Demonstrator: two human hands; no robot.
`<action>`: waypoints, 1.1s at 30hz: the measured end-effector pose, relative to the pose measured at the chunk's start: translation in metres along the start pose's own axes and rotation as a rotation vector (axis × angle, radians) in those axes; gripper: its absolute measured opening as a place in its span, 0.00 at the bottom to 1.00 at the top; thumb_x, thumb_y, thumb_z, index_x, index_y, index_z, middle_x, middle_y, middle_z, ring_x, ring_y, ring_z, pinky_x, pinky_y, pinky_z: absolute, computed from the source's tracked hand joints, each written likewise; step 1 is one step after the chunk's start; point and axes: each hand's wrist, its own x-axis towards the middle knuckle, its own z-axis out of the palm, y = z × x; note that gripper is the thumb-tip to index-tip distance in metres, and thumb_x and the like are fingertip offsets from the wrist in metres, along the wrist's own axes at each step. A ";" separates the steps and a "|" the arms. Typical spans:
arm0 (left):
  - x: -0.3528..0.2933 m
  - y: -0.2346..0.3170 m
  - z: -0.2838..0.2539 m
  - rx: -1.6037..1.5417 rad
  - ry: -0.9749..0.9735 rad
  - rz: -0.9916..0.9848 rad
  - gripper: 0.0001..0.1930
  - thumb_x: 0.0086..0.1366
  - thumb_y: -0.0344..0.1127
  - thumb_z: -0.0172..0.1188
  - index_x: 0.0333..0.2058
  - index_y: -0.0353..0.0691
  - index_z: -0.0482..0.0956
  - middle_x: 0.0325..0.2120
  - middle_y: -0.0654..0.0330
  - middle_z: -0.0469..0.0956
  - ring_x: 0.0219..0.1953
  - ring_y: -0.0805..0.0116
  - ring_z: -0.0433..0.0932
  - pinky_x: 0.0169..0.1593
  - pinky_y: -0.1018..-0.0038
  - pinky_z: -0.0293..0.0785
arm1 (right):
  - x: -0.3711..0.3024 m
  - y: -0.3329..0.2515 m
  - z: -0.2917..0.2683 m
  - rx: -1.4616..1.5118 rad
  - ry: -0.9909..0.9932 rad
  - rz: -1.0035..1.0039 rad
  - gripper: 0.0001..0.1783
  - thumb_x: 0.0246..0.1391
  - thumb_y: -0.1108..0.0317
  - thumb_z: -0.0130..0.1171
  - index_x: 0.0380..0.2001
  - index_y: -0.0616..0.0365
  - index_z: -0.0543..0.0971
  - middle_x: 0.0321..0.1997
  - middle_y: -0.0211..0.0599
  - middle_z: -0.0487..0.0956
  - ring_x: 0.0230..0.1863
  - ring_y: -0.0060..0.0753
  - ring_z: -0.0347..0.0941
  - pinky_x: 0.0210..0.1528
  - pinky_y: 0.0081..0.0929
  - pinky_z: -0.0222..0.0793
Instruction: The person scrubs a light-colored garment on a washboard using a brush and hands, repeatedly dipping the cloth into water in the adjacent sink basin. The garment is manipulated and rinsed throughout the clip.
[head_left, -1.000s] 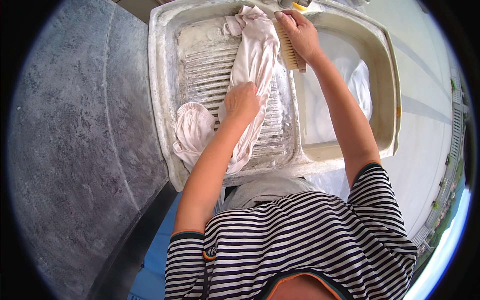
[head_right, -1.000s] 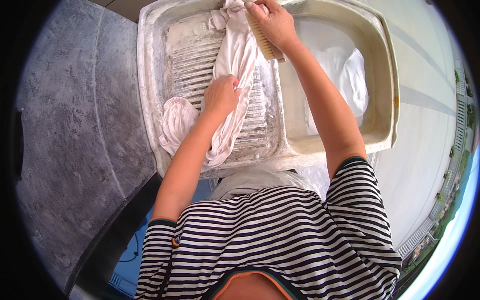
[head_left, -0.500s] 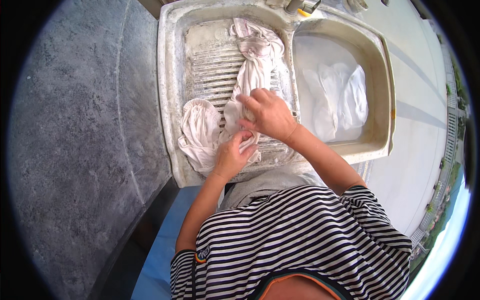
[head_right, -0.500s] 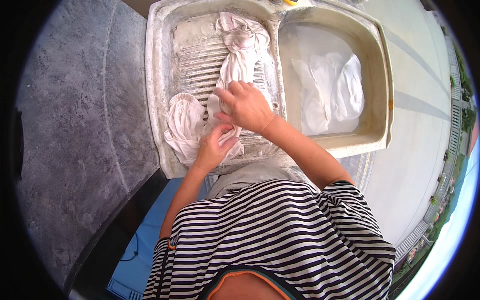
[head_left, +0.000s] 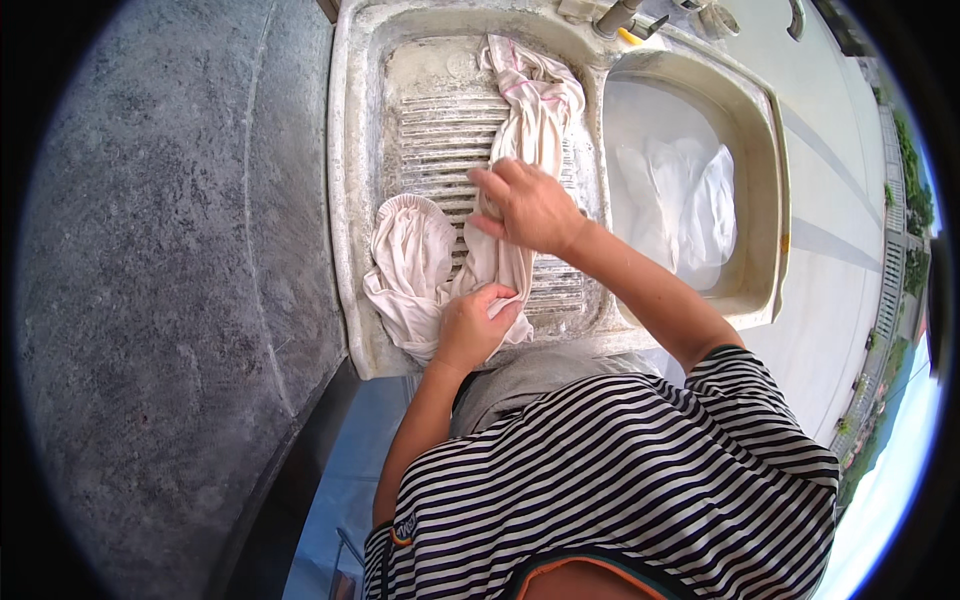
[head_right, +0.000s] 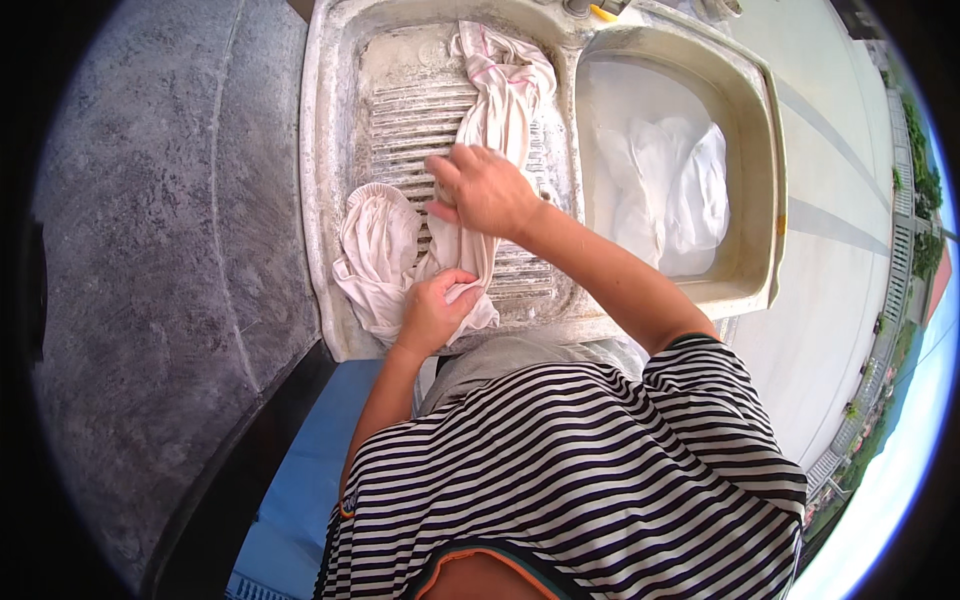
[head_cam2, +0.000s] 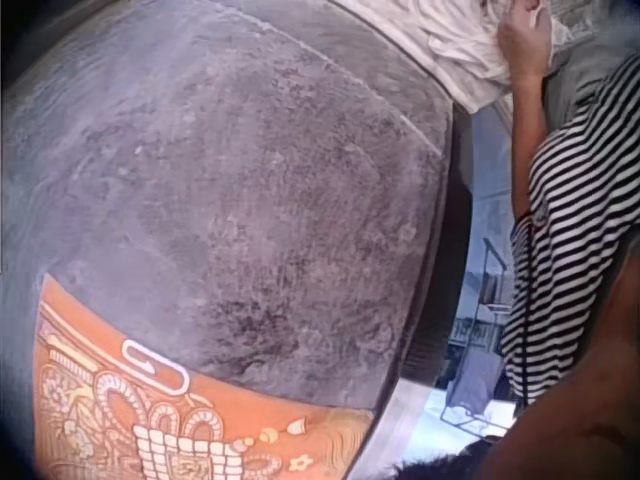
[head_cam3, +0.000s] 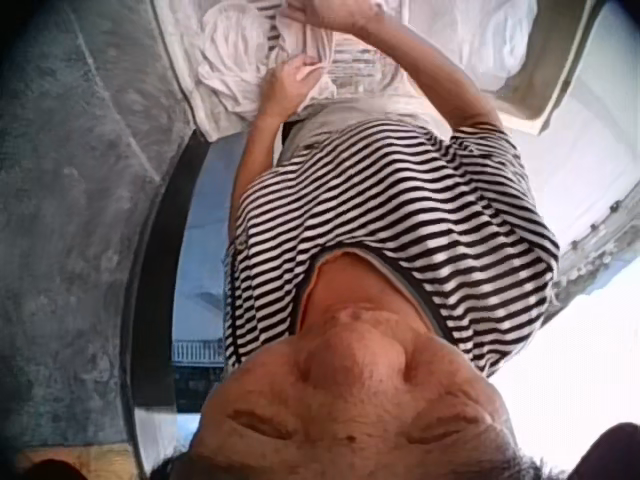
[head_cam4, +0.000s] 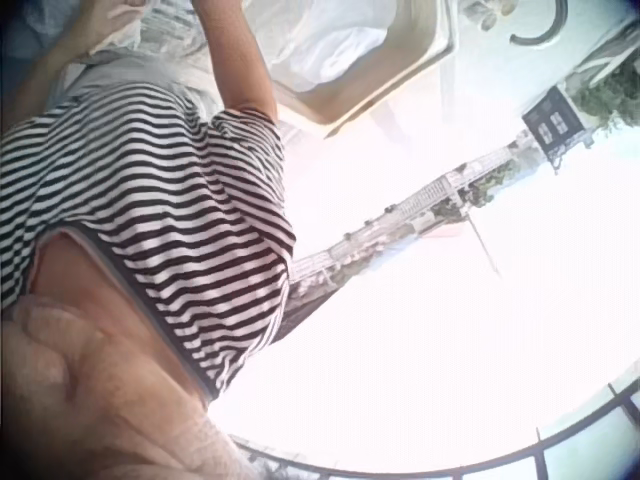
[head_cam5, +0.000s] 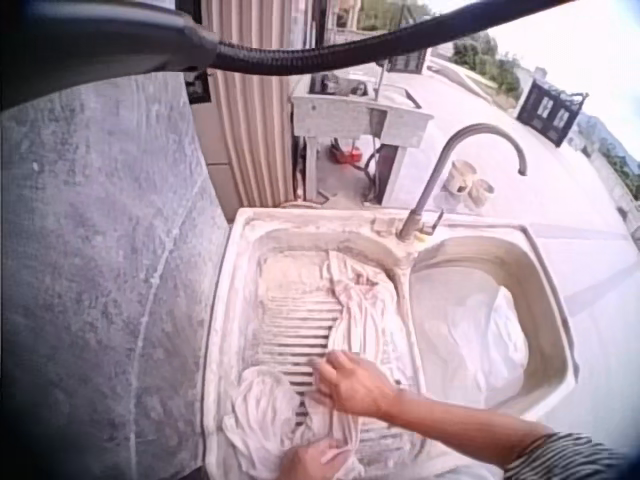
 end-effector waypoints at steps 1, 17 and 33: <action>-0.001 -0.003 0.000 0.002 0.002 0.001 0.12 0.62 0.42 0.67 0.38 0.41 0.85 0.31 0.51 0.85 0.34 0.48 0.84 0.39 0.60 0.78 | -0.026 -0.028 -0.003 0.103 -0.092 -0.084 0.31 0.51 0.46 0.69 0.52 0.51 0.76 0.36 0.41 0.74 0.37 0.45 0.77 0.44 0.39 0.77; 0.001 0.007 -0.037 -0.799 0.303 -0.219 0.11 0.63 0.32 0.70 0.40 0.31 0.82 0.33 0.63 0.83 0.35 0.79 0.77 0.42 0.79 0.74 | 0.087 0.138 0.000 0.043 -0.331 0.457 0.29 0.55 0.41 0.60 0.52 0.49 0.82 0.48 0.47 0.85 0.51 0.48 0.81 0.58 0.37 0.73; -0.008 -0.002 -0.015 0.279 -0.149 0.304 0.05 0.55 0.37 0.69 0.32 0.50 0.86 0.31 0.66 0.78 0.32 0.60 0.81 0.36 0.65 0.77 | -0.041 -0.035 -0.010 0.007 -0.101 -0.123 0.26 0.48 0.51 0.71 0.48 0.49 0.77 0.43 0.35 0.75 0.44 0.41 0.76 0.46 0.37 0.75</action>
